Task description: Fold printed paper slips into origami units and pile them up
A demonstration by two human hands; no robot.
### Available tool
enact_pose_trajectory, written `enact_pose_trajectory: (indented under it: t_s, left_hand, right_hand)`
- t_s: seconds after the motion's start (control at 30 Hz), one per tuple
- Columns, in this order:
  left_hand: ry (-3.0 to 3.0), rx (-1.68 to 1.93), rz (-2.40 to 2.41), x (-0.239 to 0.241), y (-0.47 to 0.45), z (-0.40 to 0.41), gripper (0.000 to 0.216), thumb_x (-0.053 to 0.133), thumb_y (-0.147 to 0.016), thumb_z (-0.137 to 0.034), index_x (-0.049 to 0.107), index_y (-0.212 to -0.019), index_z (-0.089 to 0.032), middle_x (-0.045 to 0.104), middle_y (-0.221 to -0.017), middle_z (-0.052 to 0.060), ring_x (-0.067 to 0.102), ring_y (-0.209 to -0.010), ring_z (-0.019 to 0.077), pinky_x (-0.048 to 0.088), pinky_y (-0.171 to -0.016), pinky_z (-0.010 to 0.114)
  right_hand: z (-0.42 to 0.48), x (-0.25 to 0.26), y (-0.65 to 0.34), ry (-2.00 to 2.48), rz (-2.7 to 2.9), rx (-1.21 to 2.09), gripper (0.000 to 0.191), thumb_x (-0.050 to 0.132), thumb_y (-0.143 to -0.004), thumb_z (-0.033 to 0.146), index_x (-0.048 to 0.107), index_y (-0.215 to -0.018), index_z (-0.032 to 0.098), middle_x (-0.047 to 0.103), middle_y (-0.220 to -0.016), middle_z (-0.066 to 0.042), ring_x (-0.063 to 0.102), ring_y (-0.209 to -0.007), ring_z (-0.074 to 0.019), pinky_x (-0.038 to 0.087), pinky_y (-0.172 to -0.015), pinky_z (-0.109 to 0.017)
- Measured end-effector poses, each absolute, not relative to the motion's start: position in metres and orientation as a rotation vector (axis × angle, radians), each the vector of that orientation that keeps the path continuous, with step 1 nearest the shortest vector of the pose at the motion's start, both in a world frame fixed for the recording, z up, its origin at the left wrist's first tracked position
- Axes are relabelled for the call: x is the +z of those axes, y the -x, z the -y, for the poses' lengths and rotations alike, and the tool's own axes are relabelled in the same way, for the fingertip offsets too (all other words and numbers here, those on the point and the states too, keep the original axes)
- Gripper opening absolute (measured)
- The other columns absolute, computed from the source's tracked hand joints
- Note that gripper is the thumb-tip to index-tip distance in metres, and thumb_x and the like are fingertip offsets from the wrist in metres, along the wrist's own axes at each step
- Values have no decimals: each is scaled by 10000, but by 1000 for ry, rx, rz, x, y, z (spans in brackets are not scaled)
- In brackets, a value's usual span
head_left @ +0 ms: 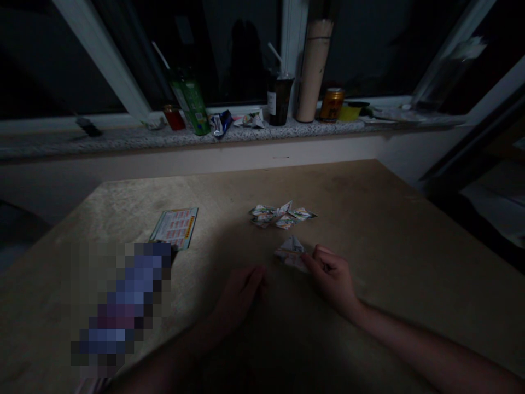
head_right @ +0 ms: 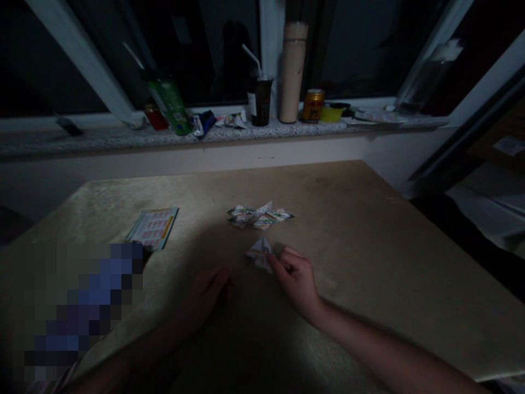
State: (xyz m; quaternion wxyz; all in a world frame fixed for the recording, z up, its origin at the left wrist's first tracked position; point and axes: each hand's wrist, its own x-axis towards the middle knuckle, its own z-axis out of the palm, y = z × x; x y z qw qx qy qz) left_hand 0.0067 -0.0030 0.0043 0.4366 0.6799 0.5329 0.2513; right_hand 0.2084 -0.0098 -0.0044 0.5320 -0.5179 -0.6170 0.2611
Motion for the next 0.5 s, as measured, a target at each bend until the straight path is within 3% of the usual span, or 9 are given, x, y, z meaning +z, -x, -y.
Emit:
enact_pose_trajectory:
  t_s: [0.1,0.2,0.3,0.5]
  left_hand:
    - [-1758,582,-1341,5,-8,3,396,356,-904,-399,568,-659,-171,563,-558,-8,546,-555,147,395,-572,233]
    - [-1748,694,-1230,6,-10,4,265,399,-903,-332,604,-933,-167,657,-903,43,599,-843,180,432,-772,260]
    - [-1738,751,-1061,3,-10,5,365,437,-895,-277,459,-1248,-188,522,-1271,54,471,-1159,190,333,-988,294]
    - [-1824,687,-885,-6,-5,8,496,441,-907,-293,306,-1379,-224,383,-1402,32,357,-1271,204,246,-1067,332]
  right_hand:
    - [10,-6,-208,1204,1513,551,411,523,-834,299,301,-503,199,333,-563,28,361,-524,-111,278,-478,-239]
    - [13,-9,-205,1161,1592,496,369,524,-837,237,332,-525,193,372,-599,15,391,-558,-116,306,-496,-236]
    - [16,-12,-202,1084,1701,433,320,536,-829,201,382,-549,187,431,-650,-4,435,-613,-125,347,-530,-239]
    - [17,-14,-199,967,1943,393,194,564,-812,218,514,-627,188,520,-789,-39,494,-751,-158,420,-622,-278]
